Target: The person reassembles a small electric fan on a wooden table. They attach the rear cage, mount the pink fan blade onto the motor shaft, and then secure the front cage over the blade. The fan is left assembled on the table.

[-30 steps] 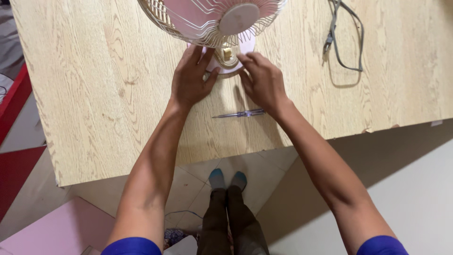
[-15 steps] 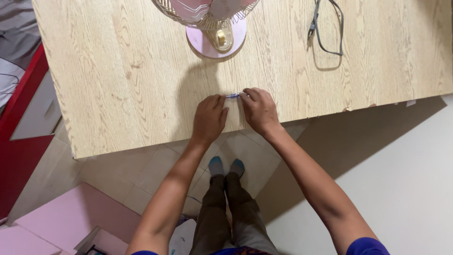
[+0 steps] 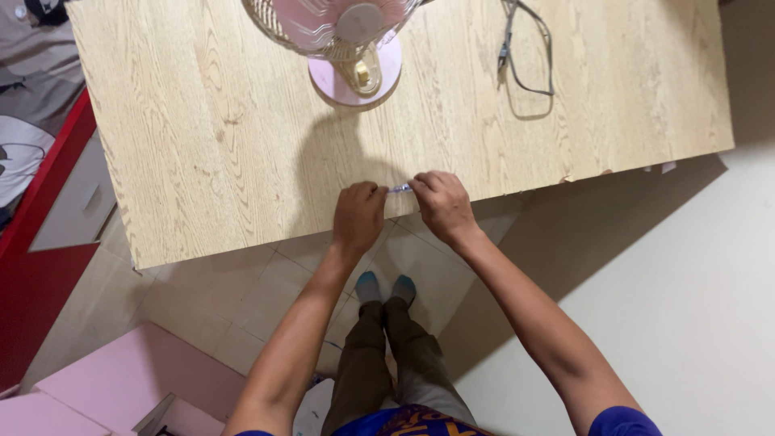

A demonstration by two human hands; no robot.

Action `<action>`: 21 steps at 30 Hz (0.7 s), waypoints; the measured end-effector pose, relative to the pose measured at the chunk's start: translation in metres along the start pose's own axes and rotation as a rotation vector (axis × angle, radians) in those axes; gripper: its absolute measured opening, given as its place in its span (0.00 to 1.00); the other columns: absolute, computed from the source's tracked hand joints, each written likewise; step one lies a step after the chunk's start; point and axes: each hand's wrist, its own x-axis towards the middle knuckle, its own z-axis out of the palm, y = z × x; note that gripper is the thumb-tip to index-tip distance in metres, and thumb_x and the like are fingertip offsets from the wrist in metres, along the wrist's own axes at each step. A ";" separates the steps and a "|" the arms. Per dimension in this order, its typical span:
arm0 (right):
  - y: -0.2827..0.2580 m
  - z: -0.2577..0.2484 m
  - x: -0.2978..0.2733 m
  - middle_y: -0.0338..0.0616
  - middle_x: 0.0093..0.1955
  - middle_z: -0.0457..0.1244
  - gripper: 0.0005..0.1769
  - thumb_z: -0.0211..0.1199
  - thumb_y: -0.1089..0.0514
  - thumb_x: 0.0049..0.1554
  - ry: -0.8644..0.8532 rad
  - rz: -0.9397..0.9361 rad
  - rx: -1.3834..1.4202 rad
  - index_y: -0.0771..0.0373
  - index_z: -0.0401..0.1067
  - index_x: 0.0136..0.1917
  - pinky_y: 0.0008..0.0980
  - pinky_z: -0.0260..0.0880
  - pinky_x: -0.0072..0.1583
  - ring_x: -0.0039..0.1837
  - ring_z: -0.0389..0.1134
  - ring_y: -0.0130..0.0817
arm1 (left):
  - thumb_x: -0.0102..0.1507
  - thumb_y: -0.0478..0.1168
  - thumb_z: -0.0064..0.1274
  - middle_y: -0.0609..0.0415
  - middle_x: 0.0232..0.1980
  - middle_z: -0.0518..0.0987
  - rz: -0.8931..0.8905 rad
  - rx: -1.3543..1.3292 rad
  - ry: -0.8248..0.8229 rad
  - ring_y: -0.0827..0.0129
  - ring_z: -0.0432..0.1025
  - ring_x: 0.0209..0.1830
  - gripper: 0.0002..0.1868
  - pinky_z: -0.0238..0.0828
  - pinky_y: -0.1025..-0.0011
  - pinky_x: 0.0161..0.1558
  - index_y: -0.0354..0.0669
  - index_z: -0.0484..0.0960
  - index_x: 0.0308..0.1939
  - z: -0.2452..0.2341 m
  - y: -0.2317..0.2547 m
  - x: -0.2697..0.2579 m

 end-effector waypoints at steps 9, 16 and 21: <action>-0.011 -0.056 -0.032 0.45 0.53 0.69 0.11 0.64 0.66 0.56 0.013 0.066 0.017 0.65 0.78 0.53 0.43 0.68 0.62 0.59 0.69 0.44 | 0.63 0.35 0.56 0.51 0.40 0.77 -0.012 -0.091 -0.041 0.57 0.72 0.40 0.07 0.67 0.59 0.44 0.39 0.84 0.45 -0.015 0.061 -0.005; -0.016 -0.084 -0.026 0.46 0.54 0.69 0.11 0.64 0.67 0.55 0.008 0.104 -0.001 0.66 0.78 0.53 0.43 0.69 0.62 0.60 0.69 0.45 | 0.62 0.33 0.57 0.51 0.40 0.77 0.007 -0.092 -0.064 0.57 0.72 0.40 0.08 0.69 0.59 0.44 0.39 0.84 0.45 -0.025 0.077 0.009; -0.020 -0.090 -0.006 0.47 0.53 0.69 0.11 0.64 0.68 0.55 0.006 0.089 0.009 0.67 0.77 0.52 0.42 0.70 0.61 0.59 0.70 0.46 | 0.62 0.34 0.57 0.51 0.39 0.77 0.022 -0.094 -0.079 0.56 0.73 0.40 0.08 0.70 0.59 0.44 0.39 0.85 0.45 -0.037 0.071 0.024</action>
